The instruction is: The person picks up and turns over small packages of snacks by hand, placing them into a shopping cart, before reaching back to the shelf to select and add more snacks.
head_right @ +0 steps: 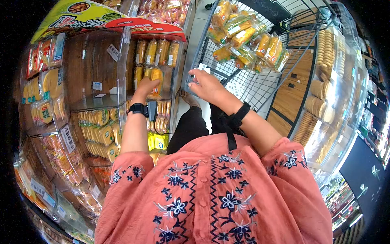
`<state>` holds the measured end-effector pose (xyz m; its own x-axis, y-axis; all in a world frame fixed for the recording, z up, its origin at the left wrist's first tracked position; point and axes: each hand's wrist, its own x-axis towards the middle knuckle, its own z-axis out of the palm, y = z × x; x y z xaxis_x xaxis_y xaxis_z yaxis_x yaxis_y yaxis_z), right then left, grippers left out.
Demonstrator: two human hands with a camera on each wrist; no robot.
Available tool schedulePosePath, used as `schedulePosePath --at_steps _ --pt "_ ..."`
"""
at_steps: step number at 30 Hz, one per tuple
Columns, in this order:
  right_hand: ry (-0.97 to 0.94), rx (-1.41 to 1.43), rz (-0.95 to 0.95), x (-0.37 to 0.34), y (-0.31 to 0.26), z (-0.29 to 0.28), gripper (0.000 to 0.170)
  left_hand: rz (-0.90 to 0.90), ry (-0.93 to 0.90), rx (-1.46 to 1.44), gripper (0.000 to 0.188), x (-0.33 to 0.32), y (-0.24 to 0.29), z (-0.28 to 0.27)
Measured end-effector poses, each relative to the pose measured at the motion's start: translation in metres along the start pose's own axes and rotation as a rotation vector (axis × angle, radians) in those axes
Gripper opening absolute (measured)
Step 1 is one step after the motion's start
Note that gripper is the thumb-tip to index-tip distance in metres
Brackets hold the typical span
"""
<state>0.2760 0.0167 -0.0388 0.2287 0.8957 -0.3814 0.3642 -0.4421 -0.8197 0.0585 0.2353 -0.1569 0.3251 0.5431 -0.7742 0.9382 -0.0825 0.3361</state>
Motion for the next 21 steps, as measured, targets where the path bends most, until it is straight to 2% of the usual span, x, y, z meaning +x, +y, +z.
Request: schedulePosePath --at_steps 2,5,9,15,18,21 --pt "0.001 0.040 0.018 0.001 0.004 0.002 0.044 0.023 -0.011 0.033 0.073 -0.003 0.018 0.000" --pt "-0.004 0.078 0.067 0.002 0.002 0.000 0.044 -0.043 0.067 0.041 0.070 0.022 0.010 0.025" --pt "0.002 0.115 0.100 0.007 0.008 -0.001 0.045 -0.040 0.149 0.054 0.064 0.026 0.004 0.043" --pt "-0.011 0.136 0.130 0.006 0.021 0.000 0.046 -0.166 0.126 0.270 0.069 0.025 0.002 0.048" --pt "-0.008 0.140 0.132 0.006 0.026 0.000 0.045 -0.165 0.186 0.258 0.066 0.019 0.009 0.046" --pt "-0.039 0.207 0.192 0.006 0.028 -0.003 0.046 -0.074 0.274 0.267 0.057 0.019 0.016 0.046"
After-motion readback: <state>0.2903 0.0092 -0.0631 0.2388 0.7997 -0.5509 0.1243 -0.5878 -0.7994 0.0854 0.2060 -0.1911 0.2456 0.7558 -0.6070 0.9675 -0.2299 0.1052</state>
